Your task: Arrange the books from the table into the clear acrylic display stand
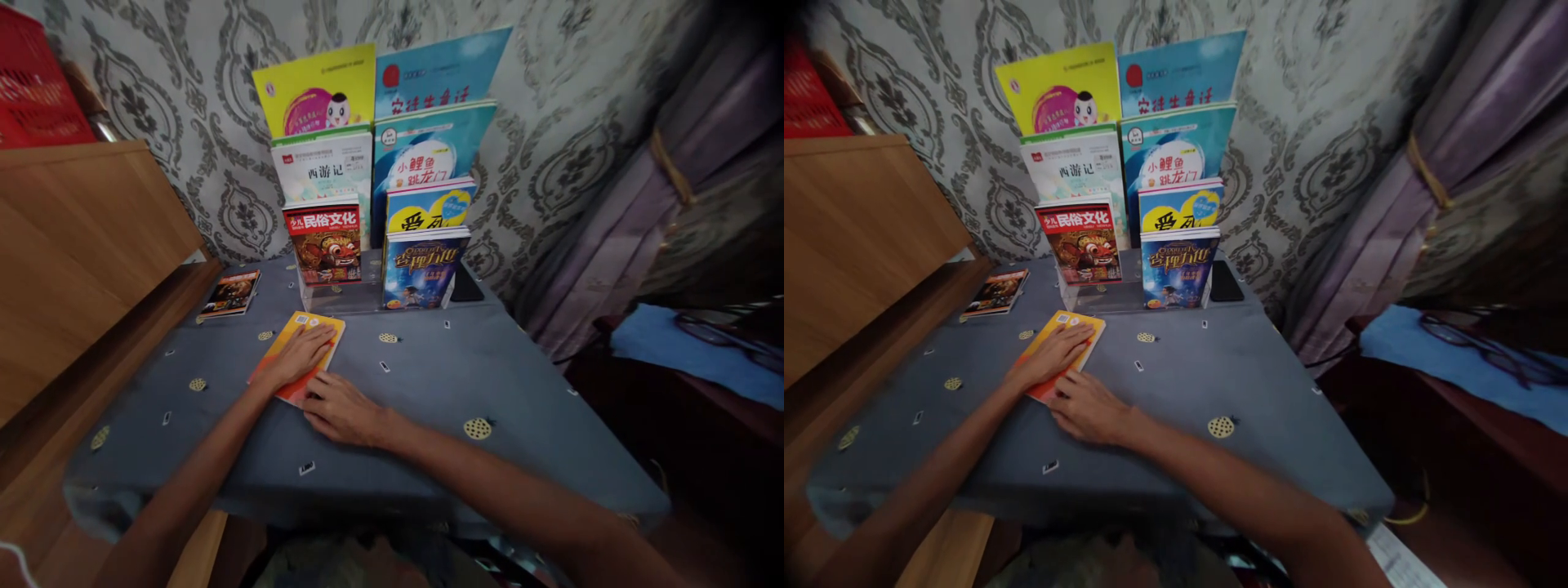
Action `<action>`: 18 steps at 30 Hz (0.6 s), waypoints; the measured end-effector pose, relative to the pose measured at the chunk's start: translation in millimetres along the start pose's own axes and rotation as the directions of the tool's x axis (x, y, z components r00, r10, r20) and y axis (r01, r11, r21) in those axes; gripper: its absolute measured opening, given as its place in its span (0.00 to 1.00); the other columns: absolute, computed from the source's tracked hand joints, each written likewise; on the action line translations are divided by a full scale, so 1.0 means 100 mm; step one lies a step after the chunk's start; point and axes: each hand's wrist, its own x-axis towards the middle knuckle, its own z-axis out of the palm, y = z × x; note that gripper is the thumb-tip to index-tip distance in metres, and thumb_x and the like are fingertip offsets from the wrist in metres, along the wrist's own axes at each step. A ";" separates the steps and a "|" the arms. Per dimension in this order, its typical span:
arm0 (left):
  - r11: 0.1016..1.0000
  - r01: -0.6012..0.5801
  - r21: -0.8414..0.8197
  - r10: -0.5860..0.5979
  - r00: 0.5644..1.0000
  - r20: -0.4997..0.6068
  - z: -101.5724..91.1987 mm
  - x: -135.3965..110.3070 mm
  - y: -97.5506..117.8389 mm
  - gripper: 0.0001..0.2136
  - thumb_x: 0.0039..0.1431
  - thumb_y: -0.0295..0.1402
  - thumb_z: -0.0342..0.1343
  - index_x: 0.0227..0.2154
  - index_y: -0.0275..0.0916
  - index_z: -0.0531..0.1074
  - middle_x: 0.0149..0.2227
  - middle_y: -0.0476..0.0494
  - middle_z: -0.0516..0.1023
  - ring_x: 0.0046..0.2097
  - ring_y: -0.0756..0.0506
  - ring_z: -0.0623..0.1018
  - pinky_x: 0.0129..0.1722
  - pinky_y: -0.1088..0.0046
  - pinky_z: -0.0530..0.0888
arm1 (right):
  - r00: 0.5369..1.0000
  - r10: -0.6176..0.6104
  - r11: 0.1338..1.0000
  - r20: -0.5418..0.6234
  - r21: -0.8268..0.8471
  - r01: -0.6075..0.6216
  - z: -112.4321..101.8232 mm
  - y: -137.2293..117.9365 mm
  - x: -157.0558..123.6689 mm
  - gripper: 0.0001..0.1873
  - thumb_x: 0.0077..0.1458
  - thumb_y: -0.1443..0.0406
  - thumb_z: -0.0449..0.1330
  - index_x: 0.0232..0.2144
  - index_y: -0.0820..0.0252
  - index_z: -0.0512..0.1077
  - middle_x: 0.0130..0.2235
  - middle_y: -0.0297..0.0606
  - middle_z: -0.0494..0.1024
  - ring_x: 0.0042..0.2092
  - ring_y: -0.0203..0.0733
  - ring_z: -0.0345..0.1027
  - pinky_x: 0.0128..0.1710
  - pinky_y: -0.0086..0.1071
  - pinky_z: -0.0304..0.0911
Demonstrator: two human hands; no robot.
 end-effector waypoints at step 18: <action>0.894 0.439 -0.088 -0.441 0.831 -0.338 -0.09 -0.57 -0.27 0.16 0.64 0.33 0.47 0.49 0.39 0.73 0.47 0.37 0.81 0.48 0.39 0.79 0.49 0.61 0.73 | 0.872 0.481 0.876 -0.092 0.034 -0.480 0.10 0.22 0.00 0.12 0.63 0.64 0.57 0.48 0.59 0.74 0.50 0.45 0.72 0.51 0.47 0.67 0.51 0.41 0.64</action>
